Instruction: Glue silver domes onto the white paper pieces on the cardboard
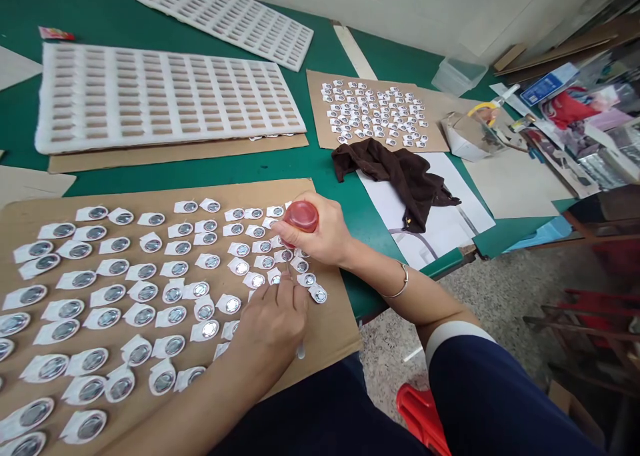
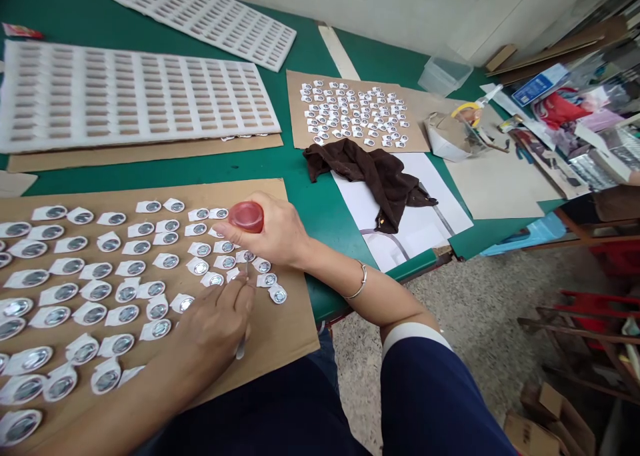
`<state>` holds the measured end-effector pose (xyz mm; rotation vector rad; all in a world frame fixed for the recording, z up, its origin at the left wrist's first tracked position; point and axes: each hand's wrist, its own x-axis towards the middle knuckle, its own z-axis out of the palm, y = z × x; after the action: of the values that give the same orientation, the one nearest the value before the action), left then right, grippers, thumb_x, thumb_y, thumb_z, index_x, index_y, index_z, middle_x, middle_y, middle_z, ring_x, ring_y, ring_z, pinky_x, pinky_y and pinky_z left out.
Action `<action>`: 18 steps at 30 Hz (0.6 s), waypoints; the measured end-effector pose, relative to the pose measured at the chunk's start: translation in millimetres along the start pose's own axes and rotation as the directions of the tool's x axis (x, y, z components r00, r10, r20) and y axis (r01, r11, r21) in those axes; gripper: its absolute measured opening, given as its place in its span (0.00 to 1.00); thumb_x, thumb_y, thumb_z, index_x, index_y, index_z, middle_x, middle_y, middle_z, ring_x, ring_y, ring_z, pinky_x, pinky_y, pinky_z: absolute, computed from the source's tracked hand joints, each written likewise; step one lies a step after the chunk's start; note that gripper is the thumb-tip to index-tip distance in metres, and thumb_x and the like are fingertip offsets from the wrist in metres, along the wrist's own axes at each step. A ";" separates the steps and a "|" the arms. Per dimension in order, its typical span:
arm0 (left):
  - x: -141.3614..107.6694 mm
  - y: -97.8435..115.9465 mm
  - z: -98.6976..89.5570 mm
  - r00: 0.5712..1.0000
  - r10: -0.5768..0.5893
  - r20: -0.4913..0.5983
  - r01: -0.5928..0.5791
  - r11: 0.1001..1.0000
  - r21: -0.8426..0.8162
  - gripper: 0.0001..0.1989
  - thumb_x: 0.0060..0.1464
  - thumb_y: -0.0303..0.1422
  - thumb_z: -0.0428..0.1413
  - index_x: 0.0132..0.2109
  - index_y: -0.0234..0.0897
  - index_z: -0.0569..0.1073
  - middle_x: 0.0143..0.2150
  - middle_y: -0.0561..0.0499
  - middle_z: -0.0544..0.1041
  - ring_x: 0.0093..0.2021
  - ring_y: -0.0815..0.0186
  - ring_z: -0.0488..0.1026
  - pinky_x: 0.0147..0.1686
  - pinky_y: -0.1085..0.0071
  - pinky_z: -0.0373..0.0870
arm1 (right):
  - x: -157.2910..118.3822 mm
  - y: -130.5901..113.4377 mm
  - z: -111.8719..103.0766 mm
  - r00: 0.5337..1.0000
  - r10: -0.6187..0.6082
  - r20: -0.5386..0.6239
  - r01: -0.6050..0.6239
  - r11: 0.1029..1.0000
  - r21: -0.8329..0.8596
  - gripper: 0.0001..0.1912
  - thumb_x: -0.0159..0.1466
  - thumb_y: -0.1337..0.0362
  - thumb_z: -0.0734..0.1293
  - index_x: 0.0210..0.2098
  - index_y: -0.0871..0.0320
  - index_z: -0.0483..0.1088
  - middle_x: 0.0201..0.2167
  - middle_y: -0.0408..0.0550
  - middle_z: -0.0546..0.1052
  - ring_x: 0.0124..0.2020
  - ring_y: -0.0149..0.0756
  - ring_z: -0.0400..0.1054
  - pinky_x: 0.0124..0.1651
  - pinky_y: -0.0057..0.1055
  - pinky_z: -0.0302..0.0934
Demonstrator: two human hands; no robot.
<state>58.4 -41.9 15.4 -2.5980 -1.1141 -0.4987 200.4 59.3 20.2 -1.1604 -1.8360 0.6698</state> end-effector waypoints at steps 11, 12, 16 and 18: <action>4.1 -0.1 -2.7 1.000 -0.015 0.007 0.015 1.000 0.023 0.13 0.49 0.14 0.46 0.31 0.29 0.73 0.26 0.42 0.74 0.24 0.58 0.72 0.24 0.64 0.73 | 0.0 -1.1 -2.8 1.000 0.019 0.022 -0.018 0.999 -0.027 0.22 0.57 0.43 0.69 0.31 0.56 0.66 0.29 0.43 0.75 0.29 0.31 0.68 0.35 0.31 0.64; 4.2 -0.1 -3.0 1.000 -0.015 0.012 0.015 0.999 0.029 0.13 0.48 0.14 0.46 0.31 0.29 0.73 0.26 0.42 0.73 0.24 0.58 0.71 0.25 0.64 0.73 | 0.0 -1.7 -3.2 0.999 0.022 0.027 -0.021 0.999 -0.031 0.22 0.56 0.43 0.69 0.31 0.56 0.66 0.29 0.43 0.75 0.29 0.31 0.68 0.34 0.31 0.64; 4.7 -1.4 -5.3 0.999 -0.007 0.035 0.006 1.000 0.021 0.13 0.48 0.14 0.46 0.31 0.30 0.72 0.25 0.44 0.72 0.23 0.59 0.70 0.24 0.65 0.71 | -0.7 -3.1 -3.5 0.999 -0.007 0.043 0.009 0.999 -0.042 0.20 0.57 0.46 0.70 0.30 0.56 0.66 0.29 0.44 0.75 0.29 0.31 0.68 0.34 0.31 0.63; 5.7 -4.6 -7.7 0.997 -0.019 0.071 0.020 1.000 -0.016 0.13 0.47 0.14 0.45 0.31 0.31 0.72 0.24 0.46 0.71 0.23 0.60 0.70 0.24 0.65 0.69 | -1.1 -3.3 -3.0 0.999 -0.026 0.043 0.027 0.999 -0.038 0.19 0.57 0.47 0.70 0.31 0.56 0.66 0.29 0.44 0.75 0.29 0.31 0.68 0.34 0.31 0.63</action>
<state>57.2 -38.0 25.2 -2.6410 -1.1638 -0.4247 201.7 56.9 23.9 -1.1529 -1.9044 0.6512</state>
